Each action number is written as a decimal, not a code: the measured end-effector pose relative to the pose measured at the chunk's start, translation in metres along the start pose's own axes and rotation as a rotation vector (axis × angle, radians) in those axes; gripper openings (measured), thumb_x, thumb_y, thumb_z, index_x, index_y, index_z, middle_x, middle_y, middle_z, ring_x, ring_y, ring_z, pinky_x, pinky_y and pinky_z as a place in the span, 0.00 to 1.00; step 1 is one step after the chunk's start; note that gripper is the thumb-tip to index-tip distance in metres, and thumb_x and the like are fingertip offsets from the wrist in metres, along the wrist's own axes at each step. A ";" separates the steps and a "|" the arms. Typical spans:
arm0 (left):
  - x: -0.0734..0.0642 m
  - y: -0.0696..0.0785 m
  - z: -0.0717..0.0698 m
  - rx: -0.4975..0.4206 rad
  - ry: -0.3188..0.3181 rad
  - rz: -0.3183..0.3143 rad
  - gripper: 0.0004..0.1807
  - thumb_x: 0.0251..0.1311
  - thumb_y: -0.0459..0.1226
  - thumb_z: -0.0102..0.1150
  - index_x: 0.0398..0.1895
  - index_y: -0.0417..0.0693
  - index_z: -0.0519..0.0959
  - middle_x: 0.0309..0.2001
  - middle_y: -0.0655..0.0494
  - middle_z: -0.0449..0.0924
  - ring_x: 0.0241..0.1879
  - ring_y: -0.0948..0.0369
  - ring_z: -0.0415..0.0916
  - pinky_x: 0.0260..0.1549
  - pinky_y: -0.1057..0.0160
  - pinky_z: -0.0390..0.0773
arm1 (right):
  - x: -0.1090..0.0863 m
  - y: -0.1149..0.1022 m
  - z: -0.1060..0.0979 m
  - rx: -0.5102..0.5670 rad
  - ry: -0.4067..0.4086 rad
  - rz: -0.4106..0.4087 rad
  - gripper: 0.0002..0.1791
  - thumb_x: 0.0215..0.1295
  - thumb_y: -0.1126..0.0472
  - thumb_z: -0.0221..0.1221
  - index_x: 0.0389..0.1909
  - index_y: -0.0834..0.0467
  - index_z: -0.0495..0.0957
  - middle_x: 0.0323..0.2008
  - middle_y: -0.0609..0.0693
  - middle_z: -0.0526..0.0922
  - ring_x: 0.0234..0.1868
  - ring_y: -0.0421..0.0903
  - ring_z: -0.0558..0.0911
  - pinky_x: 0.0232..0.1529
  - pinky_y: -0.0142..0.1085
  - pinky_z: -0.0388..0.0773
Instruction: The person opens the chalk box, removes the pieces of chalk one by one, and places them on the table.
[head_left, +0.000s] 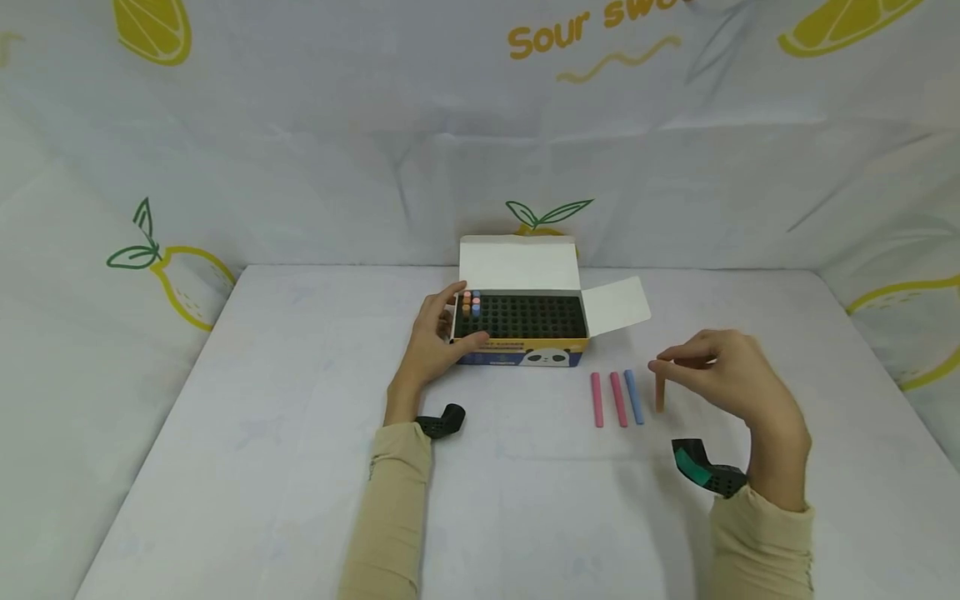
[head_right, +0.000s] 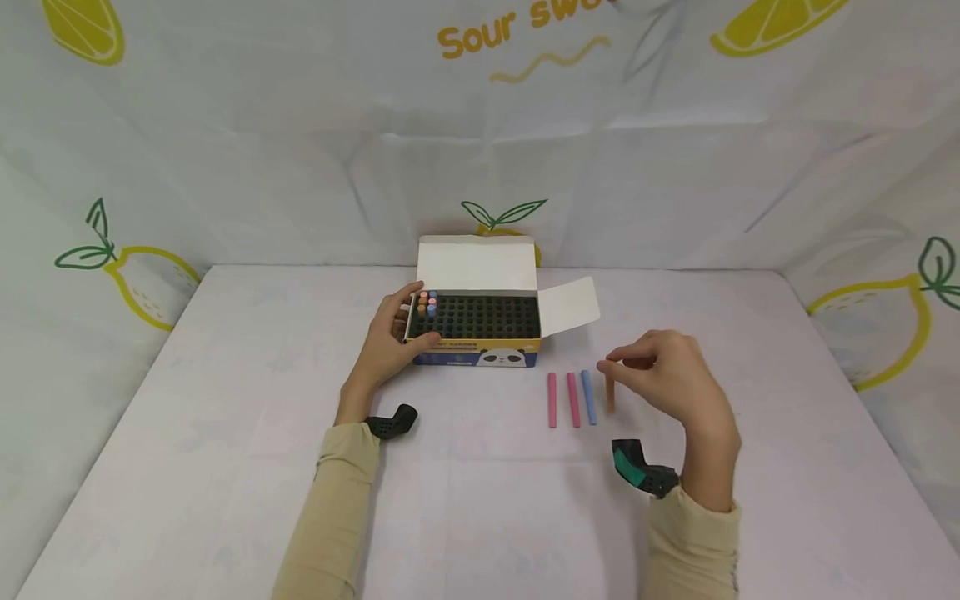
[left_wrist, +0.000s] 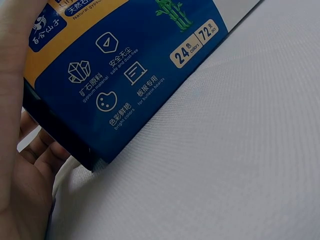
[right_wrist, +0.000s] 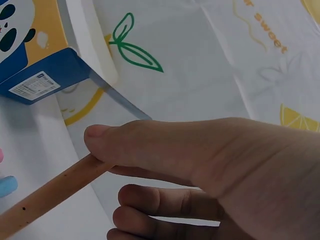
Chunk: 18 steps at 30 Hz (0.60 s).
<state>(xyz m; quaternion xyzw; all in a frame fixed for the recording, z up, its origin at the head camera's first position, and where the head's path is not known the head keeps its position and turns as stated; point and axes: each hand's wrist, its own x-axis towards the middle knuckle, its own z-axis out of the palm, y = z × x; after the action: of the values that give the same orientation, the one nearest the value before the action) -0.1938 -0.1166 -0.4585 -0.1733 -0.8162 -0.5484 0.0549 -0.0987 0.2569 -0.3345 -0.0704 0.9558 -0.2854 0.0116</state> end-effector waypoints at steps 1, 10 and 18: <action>0.000 0.000 0.000 0.001 0.000 0.001 0.53 0.48 0.76 0.61 0.77 0.67 0.63 0.59 0.48 0.68 0.39 0.56 0.63 0.36 0.61 0.68 | 0.002 0.001 0.001 -0.009 -0.024 0.017 0.12 0.63 0.54 0.71 0.39 0.59 0.91 0.37 0.53 0.89 0.33 0.28 0.79 0.34 0.28 0.76; 0.000 -0.002 0.000 -0.007 0.003 0.011 0.51 0.51 0.71 0.65 0.77 0.66 0.63 0.59 0.47 0.68 0.40 0.56 0.64 0.36 0.62 0.68 | 0.012 0.013 0.012 -0.039 -0.116 0.098 0.15 0.63 0.51 0.70 0.39 0.59 0.92 0.40 0.56 0.91 0.44 0.46 0.81 0.40 0.36 0.76; 0.001 -0.001 0.000 0.000 -0.001 -0.011 0.57 0.44 0.80 0.57 0.77 0.67 0.63 0.60 0.47 0.67 0.40 0.56 0.63 0.37 0.60 0.68 | 0.021 0.024 0.029 -0.011 -0.103 0.139 0.20 0.65 0.51 0.69 0.43 0.65 0.89 0.41 0.62 0.90 0.47 0.56 0.83 0.37 0.35 0.77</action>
<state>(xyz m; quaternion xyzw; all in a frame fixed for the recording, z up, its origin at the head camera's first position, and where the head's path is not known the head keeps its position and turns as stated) -0.1945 -0.1165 -0.4591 -0.1690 -0.8171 -0.5487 0.0515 -0.1213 0.2583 -0.3713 -0.0183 0.9580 -0.2748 0.0802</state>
